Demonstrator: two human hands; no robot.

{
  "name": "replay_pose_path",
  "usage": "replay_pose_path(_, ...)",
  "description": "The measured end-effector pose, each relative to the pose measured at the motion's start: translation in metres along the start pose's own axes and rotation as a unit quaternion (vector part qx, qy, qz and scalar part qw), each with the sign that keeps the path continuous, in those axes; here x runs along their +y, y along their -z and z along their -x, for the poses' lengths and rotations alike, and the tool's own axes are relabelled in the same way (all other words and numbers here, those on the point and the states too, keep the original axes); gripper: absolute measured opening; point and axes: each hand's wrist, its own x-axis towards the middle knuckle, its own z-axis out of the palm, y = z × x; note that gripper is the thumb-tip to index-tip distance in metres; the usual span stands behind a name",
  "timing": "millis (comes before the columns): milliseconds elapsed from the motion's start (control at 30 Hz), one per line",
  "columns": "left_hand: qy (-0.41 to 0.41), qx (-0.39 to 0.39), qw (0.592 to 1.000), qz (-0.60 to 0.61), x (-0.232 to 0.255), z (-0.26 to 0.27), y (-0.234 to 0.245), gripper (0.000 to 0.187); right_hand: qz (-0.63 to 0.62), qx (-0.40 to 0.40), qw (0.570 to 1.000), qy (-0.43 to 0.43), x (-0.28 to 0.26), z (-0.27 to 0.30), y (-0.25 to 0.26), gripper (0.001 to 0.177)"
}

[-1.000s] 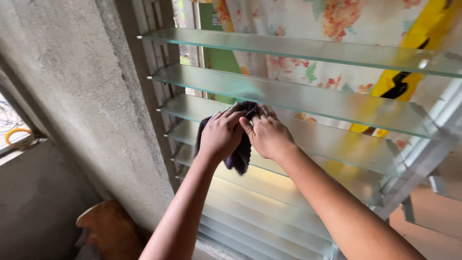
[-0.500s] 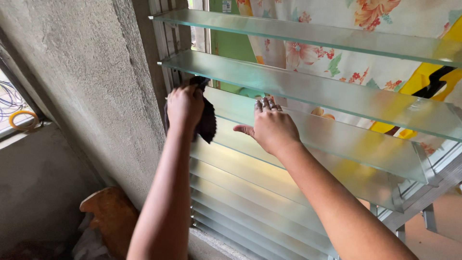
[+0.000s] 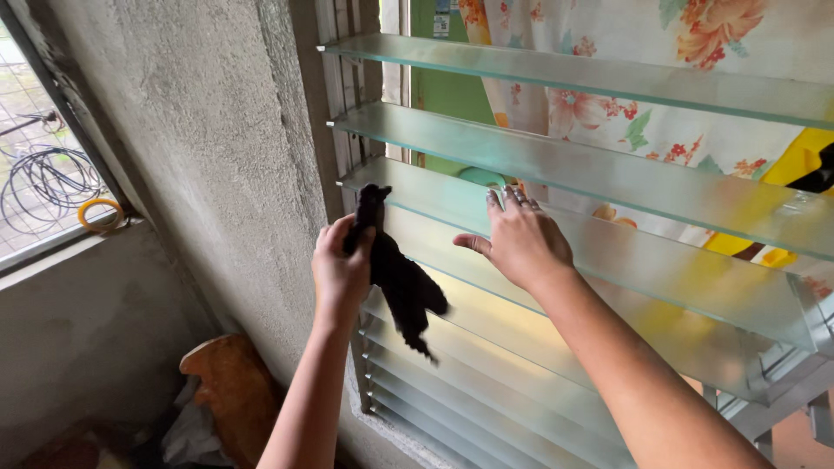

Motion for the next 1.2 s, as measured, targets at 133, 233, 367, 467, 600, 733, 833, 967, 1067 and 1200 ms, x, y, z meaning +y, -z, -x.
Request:
replay_pose_path(133, 0.280, -0.089, 0.843, 0.450, -0.063, -0.025, -0.023, 0.019, -0.079, -0.005, 0.996, 0.051, -0.004, 0.006, 0.000, 0.051)
replay_pose_path(233, 0.348, -0.094, 0.743, 0.563, -0.092, -0.053, -0.049, 0.025, -0.064, 0.055, 0.993, 0.084, -0.006, 0.009, -0.003, 0.042)
replay_pose_path(367, 0.350, 0.032, 0.677, 0.646, -0.069, -0.087, -0.060, 0.045, -0.041, 0.081, 0.994, 0.061, -0.015, 0.010, -0.010, 0.040)
replay_pose_path(467, 0.318, 0.020, 0.687, 0.653, -0.028, -0.092, -0.064, 0.071, -0.050, 0.091, 0.993, 0.056, -0.015, 0.010, -0.012, 0.040)
replay_pose_path(600, 0.343, -0.074, 0.653, 0.672, 0.016, -0.047, -0.086, 0.087, -0.061, 0.095, 0.992, 0.054, -0.013, 0.009, -0.015, 0.040)
replay_pose_path(733, 0.367, -0.157, 0.603, 0.691, 0.026, -0.012, -0.080, 0.106, -0.062, 0.110, 0.991, 0.054, -0.011, 0.009, -0.018, 0.040)
replay_pose_path(833, 0.365, -0.073, 0.610, 0.700, 0.006, -0.037, -0.052, 0.107, -0.034, 0.112, 0.991, 0.069, -0.009, 0.009, -0.020, 0.039)
replay_pose_path(967, 0.335, 0.045, 0.579, 0.742, -0.030, -0.077, -0.044, 0.090, -0.025, 0.119, 0.990, 0.076, -0.010, 0.010, -0.022, 0.039)
replay_pose_path(1067, 0.342, 0.074, 0.603, 0.717, -0.048, -0.097, -0.064, 0.085, -0.017, 0.123, 0.989, 0.079, -0.010, 0.010, -0.023, 0.039)
replay_pose_path(1200, 0.326, 0.080, 0.596, 0.730, -0.046, -0.108, -0.099, 0.099, -0.018, 0.122, 0.989, 0.080, -0.008, 0.010, -0.023, 0.039)
